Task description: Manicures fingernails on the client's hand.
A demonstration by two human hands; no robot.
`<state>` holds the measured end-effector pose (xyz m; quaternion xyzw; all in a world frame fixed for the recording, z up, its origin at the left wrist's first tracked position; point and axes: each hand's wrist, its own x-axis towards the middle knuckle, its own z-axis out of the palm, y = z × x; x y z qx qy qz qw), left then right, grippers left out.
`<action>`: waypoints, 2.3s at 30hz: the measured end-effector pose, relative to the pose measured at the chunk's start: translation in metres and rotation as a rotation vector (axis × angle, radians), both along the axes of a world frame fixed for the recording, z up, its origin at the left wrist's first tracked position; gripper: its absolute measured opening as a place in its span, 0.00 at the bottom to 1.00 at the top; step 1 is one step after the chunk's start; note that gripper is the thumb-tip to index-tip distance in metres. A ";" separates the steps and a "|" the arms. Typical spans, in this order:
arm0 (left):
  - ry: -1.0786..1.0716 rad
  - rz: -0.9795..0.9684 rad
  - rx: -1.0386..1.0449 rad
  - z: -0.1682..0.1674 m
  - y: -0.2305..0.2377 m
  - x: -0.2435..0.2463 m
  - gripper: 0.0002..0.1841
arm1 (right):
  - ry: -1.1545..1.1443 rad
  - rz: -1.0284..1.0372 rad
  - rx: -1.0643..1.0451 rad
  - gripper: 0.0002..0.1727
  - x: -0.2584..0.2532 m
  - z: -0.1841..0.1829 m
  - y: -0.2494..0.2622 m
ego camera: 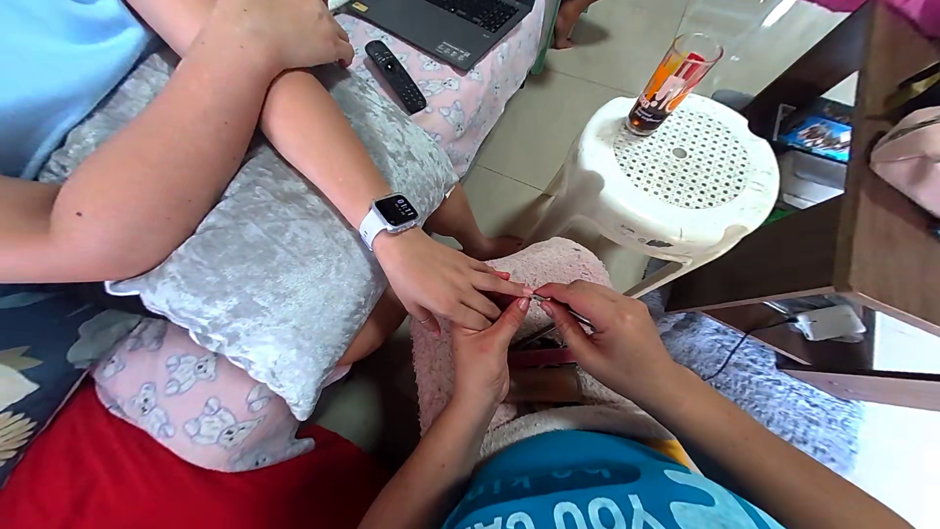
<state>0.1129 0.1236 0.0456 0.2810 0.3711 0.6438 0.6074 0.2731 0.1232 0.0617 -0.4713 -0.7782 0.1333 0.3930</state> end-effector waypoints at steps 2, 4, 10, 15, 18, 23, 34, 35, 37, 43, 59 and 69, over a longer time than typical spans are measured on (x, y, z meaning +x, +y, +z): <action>0.010 -0.004 0.008 -0.001 0.000 0.000 0.17 | -0.015 0.000 0.021 0.13 0.000 0.000 0.000; 0.014 -0.007 0.009 -0.001 0.000 -0.001 0.16 | -0.022 -0.003 0.032 0.14 -0.001 0.001 0.000; 0.006 -0.005 0.005 0.000 0.000 0.000 0.16 | -0.048 -0.033 0.069 0.13 -0.003 0.000 -0.001; -0.017 0.000 -0.007 0.001 0.000 0.001 0.18 | -0.081 -0.071 0.122 0.13 -0.006 -0.001 -0.004; -0.022 0.000 -0.013 0.002 0.000 0.001 0.18 | -0.104 -0.090 0.158 0.13 -0.008 -0.002 -0.005; -0.020 -0.002 -0.012 0.002 -0.001 0.000 0.19 | -0.106 -0.083 0.162 0.13 -0.009 -0.003 -0.004; 0.018 0.001 -0.020 0.002 -0.001 0.000 0.16 | -0.111 -0.026 0.152 0.13 -0.006 -0.009 0.001; 0.019 -0.001 -0.021 0.002 -0.001 0.000 0.16 | -0.112 -0.023 0.156 0.13 -0.005 -0.010 0.001; 0.022 -0.003 -0.021 0.002 -0.001 -0.001 0.16 | -0.110 -0.013 0.159 0.13 -0.004 -0.010 0.002; 0.002 -0.004 -0.015 0.002 -0.001 0.000 0.18 | -0.099 0.003 0.142 0.14 -0.002 -0.010 0.003; 0.034 0.010 -0.021 0.001 -0.001 -0.001 0.15 | -0.222 -0.126 0.171 0.14 -0.014 0.004 -0.007; 0.041 0.009 -0.021 0.002 -0.002 -0.001 0.15 | -0.092 -0.061 0.077 0.14 -0.010 0.000 -0.006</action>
